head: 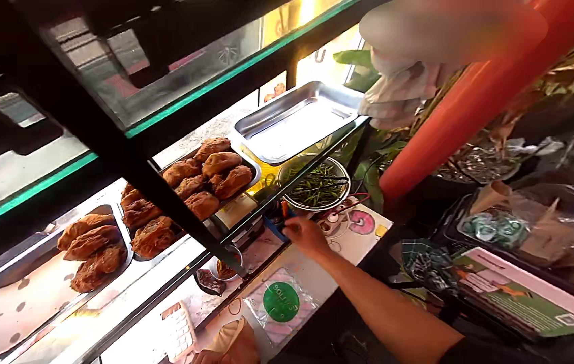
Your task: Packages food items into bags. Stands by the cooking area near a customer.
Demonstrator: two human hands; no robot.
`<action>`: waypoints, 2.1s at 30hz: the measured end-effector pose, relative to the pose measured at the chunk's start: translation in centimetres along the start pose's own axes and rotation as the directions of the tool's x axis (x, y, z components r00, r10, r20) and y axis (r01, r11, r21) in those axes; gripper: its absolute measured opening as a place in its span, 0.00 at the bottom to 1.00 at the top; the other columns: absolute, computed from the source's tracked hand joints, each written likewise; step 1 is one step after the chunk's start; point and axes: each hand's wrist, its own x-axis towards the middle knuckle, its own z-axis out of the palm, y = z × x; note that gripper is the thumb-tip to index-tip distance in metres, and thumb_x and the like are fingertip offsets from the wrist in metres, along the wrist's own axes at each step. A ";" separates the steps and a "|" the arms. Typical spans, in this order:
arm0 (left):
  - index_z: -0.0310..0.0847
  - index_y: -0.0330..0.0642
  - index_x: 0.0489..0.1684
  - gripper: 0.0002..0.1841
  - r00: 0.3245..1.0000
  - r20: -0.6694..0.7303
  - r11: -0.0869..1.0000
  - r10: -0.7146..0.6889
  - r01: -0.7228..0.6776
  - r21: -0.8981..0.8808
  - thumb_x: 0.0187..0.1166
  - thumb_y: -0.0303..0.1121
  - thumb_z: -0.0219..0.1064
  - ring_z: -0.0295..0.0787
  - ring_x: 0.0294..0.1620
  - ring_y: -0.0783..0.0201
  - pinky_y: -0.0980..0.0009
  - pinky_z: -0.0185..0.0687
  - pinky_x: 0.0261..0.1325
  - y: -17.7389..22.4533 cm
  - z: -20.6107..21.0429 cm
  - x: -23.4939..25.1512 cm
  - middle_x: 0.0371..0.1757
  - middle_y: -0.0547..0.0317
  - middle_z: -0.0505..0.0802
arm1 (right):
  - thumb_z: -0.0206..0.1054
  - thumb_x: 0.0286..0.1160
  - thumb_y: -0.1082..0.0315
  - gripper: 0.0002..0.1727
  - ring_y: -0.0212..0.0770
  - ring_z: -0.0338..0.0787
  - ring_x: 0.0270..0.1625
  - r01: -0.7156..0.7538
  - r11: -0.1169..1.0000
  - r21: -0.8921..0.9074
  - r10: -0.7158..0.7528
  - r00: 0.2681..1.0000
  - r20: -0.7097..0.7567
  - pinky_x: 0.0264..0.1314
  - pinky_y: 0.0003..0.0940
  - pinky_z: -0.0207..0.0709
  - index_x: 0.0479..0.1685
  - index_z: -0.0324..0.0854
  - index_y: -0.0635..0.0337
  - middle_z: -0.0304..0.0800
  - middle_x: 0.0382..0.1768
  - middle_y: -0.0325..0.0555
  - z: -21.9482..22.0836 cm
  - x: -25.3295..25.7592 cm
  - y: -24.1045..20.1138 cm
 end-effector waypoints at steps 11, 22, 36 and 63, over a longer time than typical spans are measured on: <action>0.93 0.39 0.38 0.08 0.990 -0.037 0.990 -0.135 0.133 -0.044 0.79 0.34 0.70 0.91 0.40 0.67 0.67 0.89 0.51 0.2 0.9 1.7 0.36 0.58 0.94 | 0.55 0.92 0.54 0.20 0.45 0.94 0.51 0.294 0.952 0.086 -0.302 0.850 0.431 0.64 0.50 0.84 0.60 0.90 0.54 0.95 0.47 0.48 7.3 -0.7 -7.3; 0.93 0.47 0.38 0.11 0.976 -0.023 0.974 -0.216 0.214 -0.076 0.80 0.44 0.71 0.89 0.42 0.66 0.56 0.86 0.54 1.0 1.3 0.7 0.36 0.65 0.93 | 0.67 0.82 0.51 0.26 0.62 0.91 0.59 0.394 0.833 -0.389 -0.114 0.810 0.575 0.57 0.65 0.84 0.70 0.79 0.60 0.91 0.55 0.60 11.2 2.3 -12.6; 0.92 0.54 0.36 0.13 0.980 -0.047 0.981 -0.191 0.189 -0.047 0.81 0.49 0.68 0.85 0.37 0.73 0.64 0.84 0.50 -0.3 1.2 0.9 0.33 0.74 0.90 | 0.76 0.73 0.60 0.17 0.42 0.87 0.33 0.320 0.938 0.133 -0.346 0.846 0.406 0.47 0.49 0.82 0.59 0.88 0.50 0.89 0.27 0.41 12.0 2.2 -8.7; 0.91 0.51 0.37 0.16 0.979 0.202 1.000 -0.006 0.004 0.009 0.83 0.50 0.63 0.88 0.44 0.69 0.60 0.83 0.59 -1.9 -0.4 5.5 0.38 0.69 0.92 | 0.59 0.89 0.49 0.18 0.33 0.84 0.31 0.400 0.642 0.654 -0.355 0.911 -0.208 0.31 0.33 0.83 0.55 0.69 0.54 0.83 0.37 0.38 17.8 -15.1 -11.8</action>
